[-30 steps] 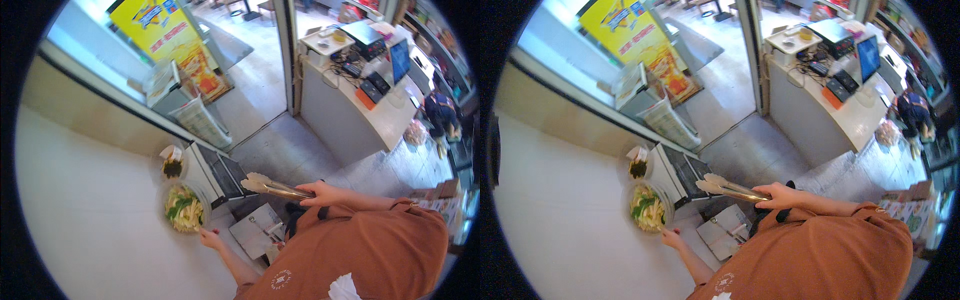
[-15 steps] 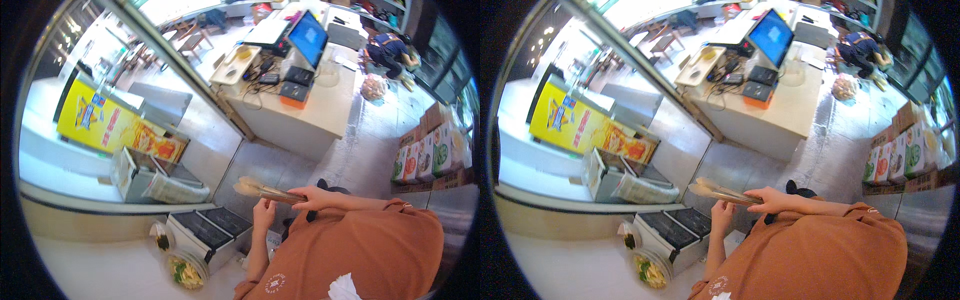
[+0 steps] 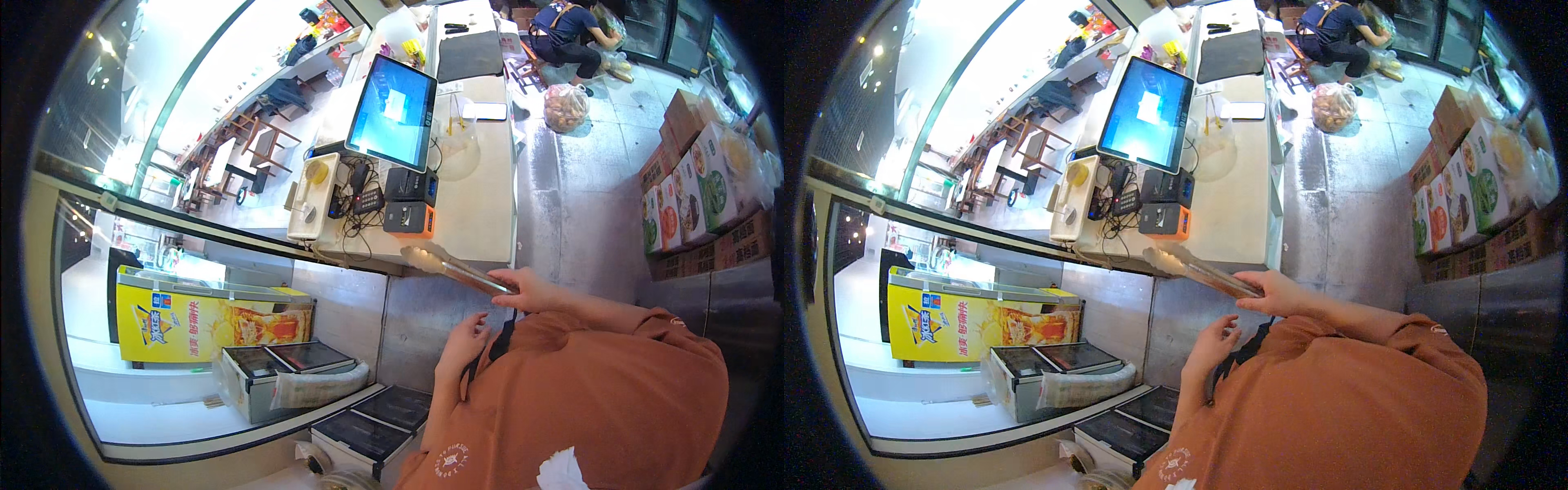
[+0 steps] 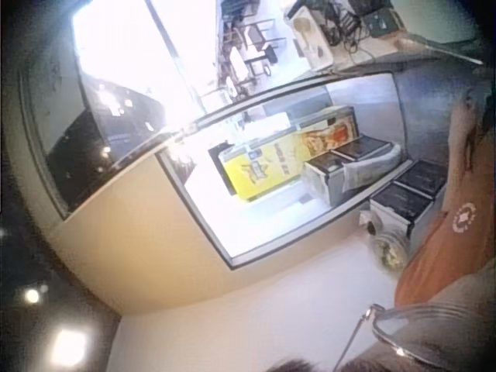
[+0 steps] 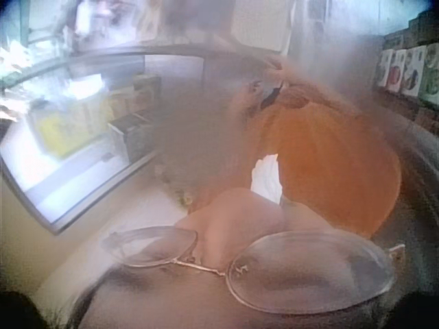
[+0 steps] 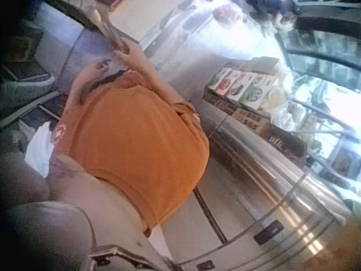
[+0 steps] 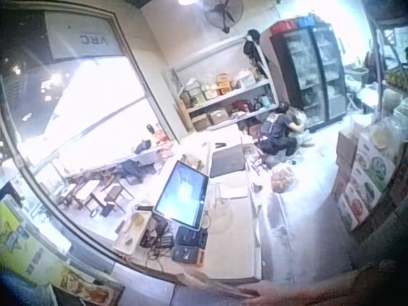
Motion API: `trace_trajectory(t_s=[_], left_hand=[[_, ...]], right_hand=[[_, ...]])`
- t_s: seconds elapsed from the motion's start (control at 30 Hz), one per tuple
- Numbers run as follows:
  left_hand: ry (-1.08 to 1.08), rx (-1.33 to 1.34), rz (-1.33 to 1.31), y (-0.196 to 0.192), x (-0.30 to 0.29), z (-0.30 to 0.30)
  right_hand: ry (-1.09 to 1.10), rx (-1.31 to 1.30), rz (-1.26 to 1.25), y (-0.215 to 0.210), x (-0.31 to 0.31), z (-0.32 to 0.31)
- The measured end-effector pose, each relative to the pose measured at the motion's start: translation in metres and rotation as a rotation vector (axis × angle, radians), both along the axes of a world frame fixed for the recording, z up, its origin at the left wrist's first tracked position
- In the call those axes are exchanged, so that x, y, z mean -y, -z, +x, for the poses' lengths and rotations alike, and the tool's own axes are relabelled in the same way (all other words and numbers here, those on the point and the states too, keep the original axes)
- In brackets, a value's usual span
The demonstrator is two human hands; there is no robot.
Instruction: The person uses tongs to pick various vegetables from a refrigerated display case and places them into a clear plastic bowl. The person then carries the bowl to a scale, weighs it, and returns to the display to add more vegetables before moving to a sink area.
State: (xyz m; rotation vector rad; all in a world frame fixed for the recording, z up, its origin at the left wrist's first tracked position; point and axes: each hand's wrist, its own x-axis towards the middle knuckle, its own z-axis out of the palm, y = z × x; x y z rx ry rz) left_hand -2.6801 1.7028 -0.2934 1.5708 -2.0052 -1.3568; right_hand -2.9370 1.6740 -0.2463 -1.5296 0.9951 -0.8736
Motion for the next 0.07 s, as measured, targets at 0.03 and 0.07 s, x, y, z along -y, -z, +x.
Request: trace_trajectory(t_s=[0.03,0.07], left_hand=[[0.045,0.005,0.012,-0.0017,0.0069,-0.0020],[0.095,0.005,0.018,-0.0030,0.0139,-0.0019]], right_hand=[[0.001,0.018,0.047,-0.0027,0.0064,-0.0035],[0.010,0.035,0.038,-0.0048,0.0125,-0.0074]])
